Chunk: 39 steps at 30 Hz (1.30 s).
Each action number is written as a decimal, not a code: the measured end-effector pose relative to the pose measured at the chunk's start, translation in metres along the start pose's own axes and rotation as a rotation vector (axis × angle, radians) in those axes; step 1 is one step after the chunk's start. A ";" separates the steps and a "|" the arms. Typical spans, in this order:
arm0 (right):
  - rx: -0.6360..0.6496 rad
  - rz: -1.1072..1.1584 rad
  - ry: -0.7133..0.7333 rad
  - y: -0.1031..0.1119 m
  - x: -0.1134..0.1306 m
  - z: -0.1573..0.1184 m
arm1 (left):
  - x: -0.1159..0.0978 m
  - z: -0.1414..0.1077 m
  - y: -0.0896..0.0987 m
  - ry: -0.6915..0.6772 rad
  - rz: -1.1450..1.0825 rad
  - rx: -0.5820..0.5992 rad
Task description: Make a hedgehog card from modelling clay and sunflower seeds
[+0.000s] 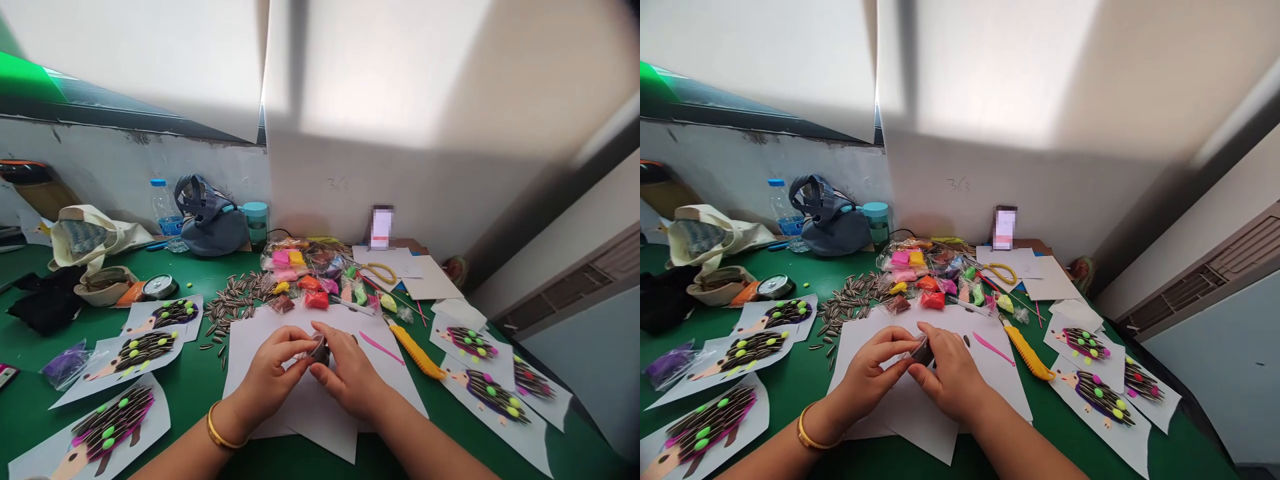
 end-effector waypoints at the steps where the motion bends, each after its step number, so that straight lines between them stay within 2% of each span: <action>1: 0.005 0.008 0.012 -0.001 -0.001 0.000 | -0.001 0.001 -0.001 0.001 -0.013 0.012; 7: -0.012 0.041 0.047 -0.001 -0.001 0.002 | -0.002 0.002 -0.003 -0.001 -0.007 0.055; 13: -0.033 -0.024 0.026 0.001 -0.005 0.005 | -0.001 0.002 -0.009 0.002 0.069 0.114; 18: -0.089 -0.119 -0.054 0.008 -0.016 0.005 | 0.012 0.000 -0.003 0.065 0.139 0.049; 21: -0.111 -0.196 -0.126 0.016 -0.031 0.008 | 0.022 -0.002 0.007 0.109 0.261 -0.014; 23: -0.123 -0.235 -0.137 0.024 -0.042 0.011 | 0.028 -0.001 0.010 0.142 0.372 -0.011; 26: -0.159 -0.284 -0.143 0.036 -0.061 0.014 | 0.036 0.000 0.003 0.204 0.505 0.098; 31: -0.170 -0.346 -0.251 0.044 -0.092 0.014 | 0.045 -0.003 -0.013 0.304 0.596 0.286; 39: -0.134 -0.407 -0.312 0.042 -0.095 0.014 | 0.048 -0.006 -0.017 0.356 0.616 0.361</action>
Point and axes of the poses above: each hand's wrist, its own z-axis towards the middle knuckle, its own y-axis out of the back of the hand, x = y × z, the point moved 10 cm from there along z, towards the middle knuckle, and after that the axes turned 6 degrees about x, right-handed, at the moved point
